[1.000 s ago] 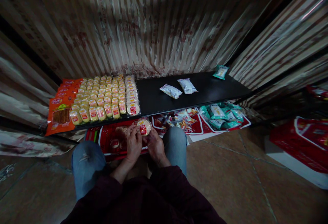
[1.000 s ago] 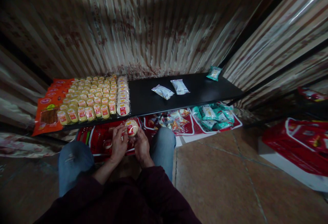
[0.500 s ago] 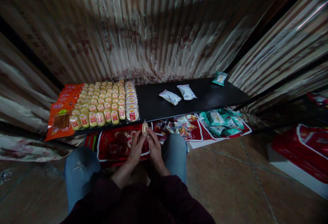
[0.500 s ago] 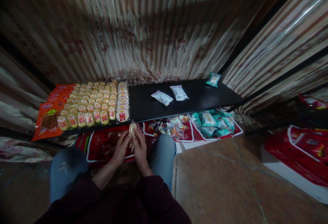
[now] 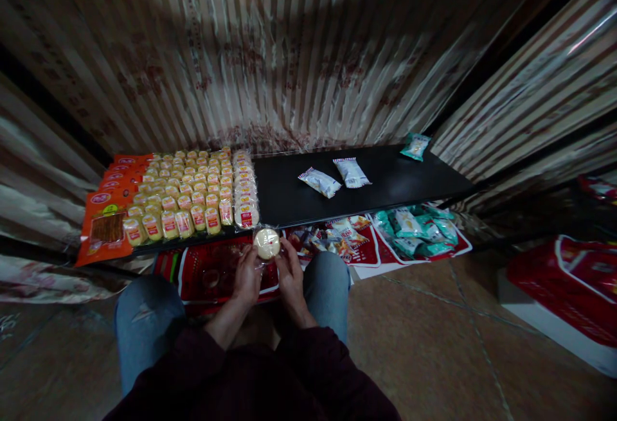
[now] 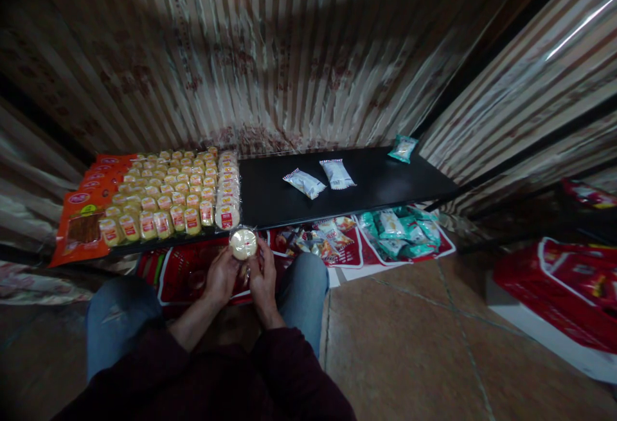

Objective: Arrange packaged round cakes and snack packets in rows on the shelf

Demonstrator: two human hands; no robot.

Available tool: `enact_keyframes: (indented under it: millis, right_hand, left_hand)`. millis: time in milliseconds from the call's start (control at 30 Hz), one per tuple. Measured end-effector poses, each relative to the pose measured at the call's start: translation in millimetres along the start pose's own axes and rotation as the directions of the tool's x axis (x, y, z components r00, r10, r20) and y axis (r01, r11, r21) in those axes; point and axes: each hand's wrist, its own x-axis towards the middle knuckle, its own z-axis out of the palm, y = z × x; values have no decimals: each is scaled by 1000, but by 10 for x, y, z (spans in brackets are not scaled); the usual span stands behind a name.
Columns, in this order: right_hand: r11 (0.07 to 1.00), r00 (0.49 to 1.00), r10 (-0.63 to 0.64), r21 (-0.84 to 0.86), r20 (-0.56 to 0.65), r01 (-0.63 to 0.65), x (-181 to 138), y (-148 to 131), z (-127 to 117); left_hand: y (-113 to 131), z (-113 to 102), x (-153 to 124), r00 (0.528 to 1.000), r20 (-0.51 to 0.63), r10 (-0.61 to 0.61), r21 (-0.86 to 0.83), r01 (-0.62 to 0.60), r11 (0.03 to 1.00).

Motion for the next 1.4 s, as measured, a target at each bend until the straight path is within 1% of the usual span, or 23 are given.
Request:
enact_keyframes:
  millis: [100, 167, 267, 400, 567, 733, 867, 1033, 1133, 1267, 1400]
  right_hand:
    - [996, 997, 72, 52, 11, -73, 24, 23, 24]
    - [992, 995, 100, 81, -1, -100, 28, 23, 38]
    - [985, 993, 120, 130, -21, -116, 22, -7, 59]
    - [976, 990, 141, 171, 0, -139, -2, -63, 74]
    - [981, 990, 142, 132, -13, -139, -39, -112, 47]
    - [987, 991, 130, 95, -8, -129, -108, -143, 23]
    - [988, 992, 126, 94, -18, -124, -176, -143, 42]
    - [984, 990, 134, 122, -33, -129, -189, -126, 42]
    - [984, 990, 136, 117, -34, -132, -154, -136, 31]
    - [983, 988, 147, 118, -40, -141, -85, -171, 42]
    - [978, 984, 173, 129, -46, -166, -10, -133, 38]
  left_hand:
    - [49, 56, -22, 996, -30, -80, -161, 74, 984]
    - [76, 79, -35, 991, -69, -115, -195, 100, 976]
    - [123, 94, -51, 981, -107, -164, -195, 141, 971]
    - [162, 83, -66, 970, -147, -193, -172, 167, 971]
    - [90, 38, -83, 963, -147, -224, -136, 205, 969]
    - [8, -26, -127, 952, -194, -236, -143, 210, 967]
    - [-23, -107, -150, 952, -186, -244, -154, 217, 964]
    - [-77, -180, -136, 953, -183, -239, -116, 221, 968]
    - [-92, -157, -131, 960, -168, -224, -119, 206, 971]
    - [-66, -68, -137, 968, -135, -211, -129, 194, 972]
    - [-47, 1, -125, 961, -126, -247, -142, 228, 963]
